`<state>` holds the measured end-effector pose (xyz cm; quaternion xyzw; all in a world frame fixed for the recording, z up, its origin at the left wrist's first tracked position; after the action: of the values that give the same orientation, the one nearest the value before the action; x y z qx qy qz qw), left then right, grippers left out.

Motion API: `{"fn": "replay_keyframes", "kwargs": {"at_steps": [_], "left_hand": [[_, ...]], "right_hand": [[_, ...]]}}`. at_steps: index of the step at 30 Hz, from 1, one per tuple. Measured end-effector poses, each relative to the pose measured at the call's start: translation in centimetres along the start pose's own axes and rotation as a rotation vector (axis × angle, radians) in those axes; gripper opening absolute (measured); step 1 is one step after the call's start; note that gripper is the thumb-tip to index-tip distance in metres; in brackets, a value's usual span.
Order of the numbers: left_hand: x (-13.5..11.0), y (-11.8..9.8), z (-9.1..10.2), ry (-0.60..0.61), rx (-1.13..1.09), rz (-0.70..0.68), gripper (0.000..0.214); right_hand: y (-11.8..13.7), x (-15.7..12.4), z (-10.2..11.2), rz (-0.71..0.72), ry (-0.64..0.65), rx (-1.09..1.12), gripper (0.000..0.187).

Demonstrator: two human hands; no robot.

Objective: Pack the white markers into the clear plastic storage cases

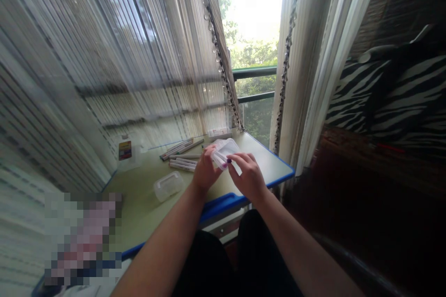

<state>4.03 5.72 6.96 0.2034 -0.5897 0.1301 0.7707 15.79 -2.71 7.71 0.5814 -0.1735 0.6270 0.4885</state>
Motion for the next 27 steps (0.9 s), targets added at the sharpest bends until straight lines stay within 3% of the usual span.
{"fn": "replay_keyframes", "kwargs": {"at_steps": [14,20,27], "left_hand": [[0.01,-0.04,-0.05,0.022,-0.004,0.011,0.054],[0.17,-0.28,-0.03,0.027,-0.017,0.005,0.054],[0.04,-0.23,-0.07,0.043,-0.035,0.011,0.055]], "right_hand": [[-0.95,-0.15,0.46,-0.041,-0.113,-0.053,0.016],[-0.55,-0.33,0.51,0.032,-0.070,-0.004,0.022],[-0.90,0.30,0.48,0.043,-0.035,0.002,0.016]]}}
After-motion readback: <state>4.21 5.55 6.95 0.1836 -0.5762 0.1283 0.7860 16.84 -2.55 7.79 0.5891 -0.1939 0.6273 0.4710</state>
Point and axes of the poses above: each hand's wrist, its own x-axis towards the middle knuckle, its own z-axis out of the back of the hand, y = z × x, the point moved 6 cm from there along x, towards the middle knuckle, and after that the axes turned 6 degrees about -y, right-handed, at the moved point
